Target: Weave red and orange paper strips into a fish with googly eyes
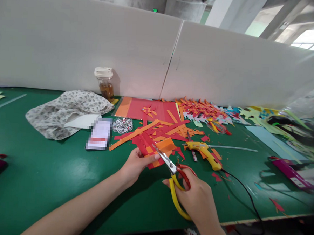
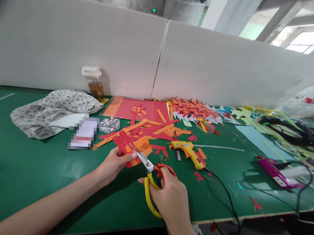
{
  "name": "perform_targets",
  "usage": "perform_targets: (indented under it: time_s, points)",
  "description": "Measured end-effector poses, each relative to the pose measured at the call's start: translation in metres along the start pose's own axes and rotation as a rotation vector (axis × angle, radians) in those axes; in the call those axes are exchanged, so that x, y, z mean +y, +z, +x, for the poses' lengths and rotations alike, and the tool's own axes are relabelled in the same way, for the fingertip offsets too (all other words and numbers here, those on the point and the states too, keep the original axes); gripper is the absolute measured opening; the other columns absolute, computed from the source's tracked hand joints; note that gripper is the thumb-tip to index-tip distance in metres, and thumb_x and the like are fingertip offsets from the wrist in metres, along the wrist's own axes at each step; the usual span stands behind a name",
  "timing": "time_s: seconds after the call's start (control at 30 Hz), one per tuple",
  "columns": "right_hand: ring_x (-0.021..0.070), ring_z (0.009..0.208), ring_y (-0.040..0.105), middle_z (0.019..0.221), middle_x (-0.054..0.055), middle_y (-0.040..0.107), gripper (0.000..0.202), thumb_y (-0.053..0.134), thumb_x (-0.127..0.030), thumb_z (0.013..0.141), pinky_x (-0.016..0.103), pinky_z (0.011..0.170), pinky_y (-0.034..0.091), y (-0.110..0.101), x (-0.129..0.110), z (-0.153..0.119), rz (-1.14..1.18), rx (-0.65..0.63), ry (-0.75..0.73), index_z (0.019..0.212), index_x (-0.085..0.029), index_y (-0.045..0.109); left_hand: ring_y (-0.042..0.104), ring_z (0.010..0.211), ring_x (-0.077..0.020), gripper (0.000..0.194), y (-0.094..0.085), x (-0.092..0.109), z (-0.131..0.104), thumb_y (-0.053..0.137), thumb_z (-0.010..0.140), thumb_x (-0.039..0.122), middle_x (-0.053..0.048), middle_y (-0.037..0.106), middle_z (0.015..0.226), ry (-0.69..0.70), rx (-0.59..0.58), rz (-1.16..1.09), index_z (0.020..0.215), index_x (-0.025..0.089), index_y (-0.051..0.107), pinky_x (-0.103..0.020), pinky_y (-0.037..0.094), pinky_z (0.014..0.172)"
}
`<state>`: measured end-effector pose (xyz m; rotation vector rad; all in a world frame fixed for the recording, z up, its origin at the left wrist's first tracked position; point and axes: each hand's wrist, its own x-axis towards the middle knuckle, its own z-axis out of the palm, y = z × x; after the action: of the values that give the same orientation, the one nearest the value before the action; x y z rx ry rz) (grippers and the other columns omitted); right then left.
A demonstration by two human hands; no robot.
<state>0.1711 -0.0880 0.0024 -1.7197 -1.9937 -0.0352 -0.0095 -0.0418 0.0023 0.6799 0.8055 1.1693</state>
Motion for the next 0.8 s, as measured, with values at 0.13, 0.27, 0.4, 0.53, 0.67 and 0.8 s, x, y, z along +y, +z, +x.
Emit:
perform_targets:
  time_s: [0.13, 0.27, 0.4, 0.53, 0.67, 0.8]
  points:
    - [0.0122, 0.043, 0.050, 0.053, -0.002, 0.054, 0.036, 0.057, -0.051, 0.072, 0.022, 0.044, 0.036, 0.002, 0.002, -0.001, -0.005, 0.003, 0.005, 0.086, -0.018, 0.060, 0.067, 0.083, -0.0172, 0.031, 0.000, 0.000, 0.000, 0.079, 0.061, 0.023, -0.006, 0.072, 0.093, 0.004, 0.005, 0.008, 0.089, 0.015, 0.069, -0.027, 0.052, 0.078]
    - [0.0131, 0.046, 0.053, 0.055, -0.001, 0.057, 0.034, 0.058, -0.050, 0.071, 0.023, 0.046, 0.038, 0.003, 0.004, -0.001, -0.021, 0.021, 0.020, 0.086, -0.019, 0.060, 0.067, 0.084, -0.0174, 0.032, 0.000, 0.000, 0.000, 0.079, 0.061, 0.023, -0.006, 0.072, 0.095, 0.004, 0.009, 0.022, 0.090, 0.015, 0.068, -0.026, 0.052, 0.077]
    - [0.0152, 0.050, 0.058, 0.064, 0.002, 0.063, 0.035, 0.058, -0.051, 0.071, 0.023, 0.047, 0.039, 0.002, 0.006, -0.001, -0.040, 0.042, 0.025, 0.086, -0.019, 0.060, 0.067, 0.086, -0.0181, 0.035, 0.000, 0.000, 0.001, 0.079, 0.061, 0.024, -0.007, 0.071, 0.098, -0.001, 0.023, 0.023, 0.092, 0.015, 0.068, -0.026, 0.052, 0.077]
    - [0.0166, 0.054, 0.060, 0.066, 0.003, 0.065, 0.038, 0.060, -0.054, 0.070, 0.023, 0.048, 0.040, -0.001, 0.013, -0.001, -0.053, 0.053, 0.041, 0.088, -0.020, 0.059, 0.067, 0.085, -0.0194, 0.038, 0.000, 0.000, 0.002, 0.081, 0.058, 0.025, -0.008, 0.071, 0.099, -0.009, 0.066, 0.014, 0.093, 0.014, 0.067, -0.028, 0.053, 0.077]
    - [0.0156, 0.048, 0.057, 0.057, -0.001, 0.059, 0.042, 0.056, -0.057, 0.071, 0.023, 0.045, 0.039, -0.007, 0.021, 0.001, -0.062, 0.032, 0.131, 0.092, -0.020, 0.058, 0.067, 0.085, -0.0202, 0.041, -0.002, 0.003, 0.005, 0.081, 0.057, 0.025, -0.010, 0.070, 0.099, -0.022, 0.145, 0.015, 0.093, 0.013, 0.066, -0.030, 0.053, 0.077]
    - [0.0201, 0.053, 0.059, 0.061, 0.001, 0.060, 0.047, 0.052, -0.063, 0.070, 0.026, 0.045, 0.038, -0.015, 0.022, 0.003, -0.184, 0.023, 0.212, 0.092, -0.022, 0.057, 0.066, 0.091, -0.0206, 0.044, -0.006, 0.005, 0.007, 0.078, 0.062, 0.025, -0.011, 0.068, 0.106, 0.022, 0.134, 0.065, 0.102, 0.015, 0.062, -0.029, 0.052, 0.077]
